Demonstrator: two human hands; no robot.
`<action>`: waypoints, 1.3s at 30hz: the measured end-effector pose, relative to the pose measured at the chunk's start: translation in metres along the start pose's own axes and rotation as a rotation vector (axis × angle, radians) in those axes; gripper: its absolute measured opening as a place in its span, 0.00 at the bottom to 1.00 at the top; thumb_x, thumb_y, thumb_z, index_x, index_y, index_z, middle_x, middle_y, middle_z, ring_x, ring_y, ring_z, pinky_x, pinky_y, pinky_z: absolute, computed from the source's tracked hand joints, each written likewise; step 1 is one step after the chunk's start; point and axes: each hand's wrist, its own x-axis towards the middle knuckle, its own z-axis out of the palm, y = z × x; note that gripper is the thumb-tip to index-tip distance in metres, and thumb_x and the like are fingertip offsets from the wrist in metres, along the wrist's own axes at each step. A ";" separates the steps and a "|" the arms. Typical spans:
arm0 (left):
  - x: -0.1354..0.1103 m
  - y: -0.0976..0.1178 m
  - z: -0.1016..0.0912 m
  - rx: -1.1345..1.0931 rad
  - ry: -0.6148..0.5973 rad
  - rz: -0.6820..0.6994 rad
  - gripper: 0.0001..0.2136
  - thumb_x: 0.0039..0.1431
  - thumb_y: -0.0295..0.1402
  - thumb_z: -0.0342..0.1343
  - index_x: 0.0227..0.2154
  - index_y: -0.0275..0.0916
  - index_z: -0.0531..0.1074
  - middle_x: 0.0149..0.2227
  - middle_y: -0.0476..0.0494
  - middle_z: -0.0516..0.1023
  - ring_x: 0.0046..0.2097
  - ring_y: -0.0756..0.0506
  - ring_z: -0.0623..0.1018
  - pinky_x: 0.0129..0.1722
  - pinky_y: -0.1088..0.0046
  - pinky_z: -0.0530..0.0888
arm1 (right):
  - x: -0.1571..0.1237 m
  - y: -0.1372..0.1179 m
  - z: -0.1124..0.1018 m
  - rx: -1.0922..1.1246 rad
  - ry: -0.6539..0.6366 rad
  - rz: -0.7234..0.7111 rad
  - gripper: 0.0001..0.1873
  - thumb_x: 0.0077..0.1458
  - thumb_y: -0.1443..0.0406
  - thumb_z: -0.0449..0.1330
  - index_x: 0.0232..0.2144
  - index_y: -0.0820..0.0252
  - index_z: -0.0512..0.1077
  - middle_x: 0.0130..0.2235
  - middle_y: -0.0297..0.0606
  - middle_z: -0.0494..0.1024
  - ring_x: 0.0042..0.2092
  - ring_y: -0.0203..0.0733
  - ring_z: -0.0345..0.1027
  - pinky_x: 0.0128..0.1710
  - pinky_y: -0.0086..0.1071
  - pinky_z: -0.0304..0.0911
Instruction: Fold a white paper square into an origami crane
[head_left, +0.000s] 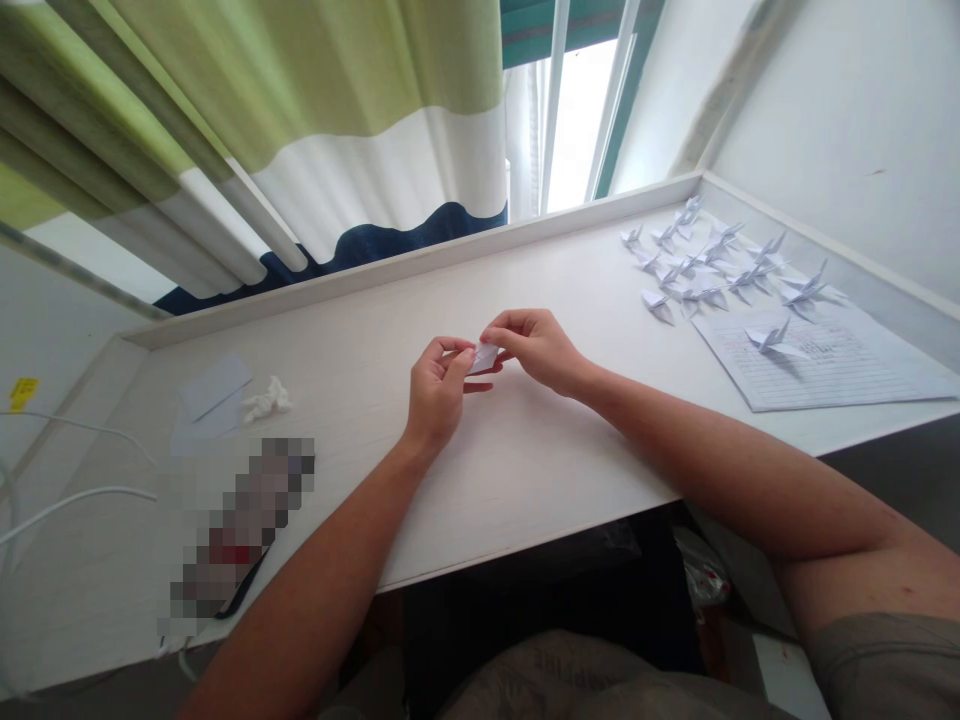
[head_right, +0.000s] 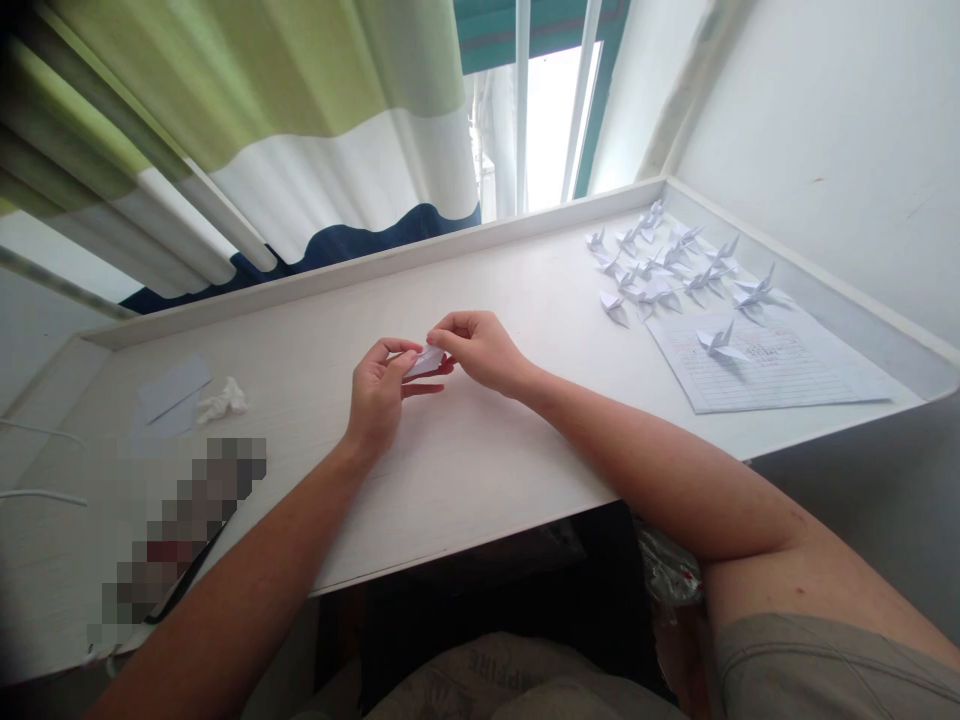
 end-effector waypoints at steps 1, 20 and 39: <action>0.000 0.000 0.000 -0.002 0.004 0.000 0.11 0.63 0.41 0.61 0.37 0.39 0.70 0.37 0.43 0.86 0.40 0.37 0.89 0.33 0.63 0.85 | 0.000 0.001 0.000 0.006 0.005 -0.007 0.05 0.54 0.65 0.67 0.28 0.62 0.78 0.29 0.36 0.81 0.30 0.37 0.74 0.32 0.32 0.75; 0.006 -0.001 -0.007 -0.115 -0.028 -0.160 0.12 0.63 0.40 0.62 0.42 0.38 0.72 0.40 0.40 0.87 0.45 0.35 0.89 0.47 0.53 0.85 | 0.005 0.003 -0.005 0.047 0.002 0.044 0.10 0.60 0.60 0.69 0.32 0.62 0.81 0.34 0.38 0.82 0.37 0.39 0.77 0.38 0.33 0.78; 0.005 -0.002 -0.007 -0.155 -0.137 -0.140 0.16 0.66 0.44 0.65 0.47 0.41 0.70 0.42 0.41 0.88 0.44 0.38 0.89 0.47 0.57 0.84 | 0.006 0.006 -0.007 -0.003 0.040 -0.009 0.11 0.61 0.58 0.67 0.33 0.60 0.79 0.33 0.36 0.81 0.37 0.39 0.76 0.37 0.32 0.77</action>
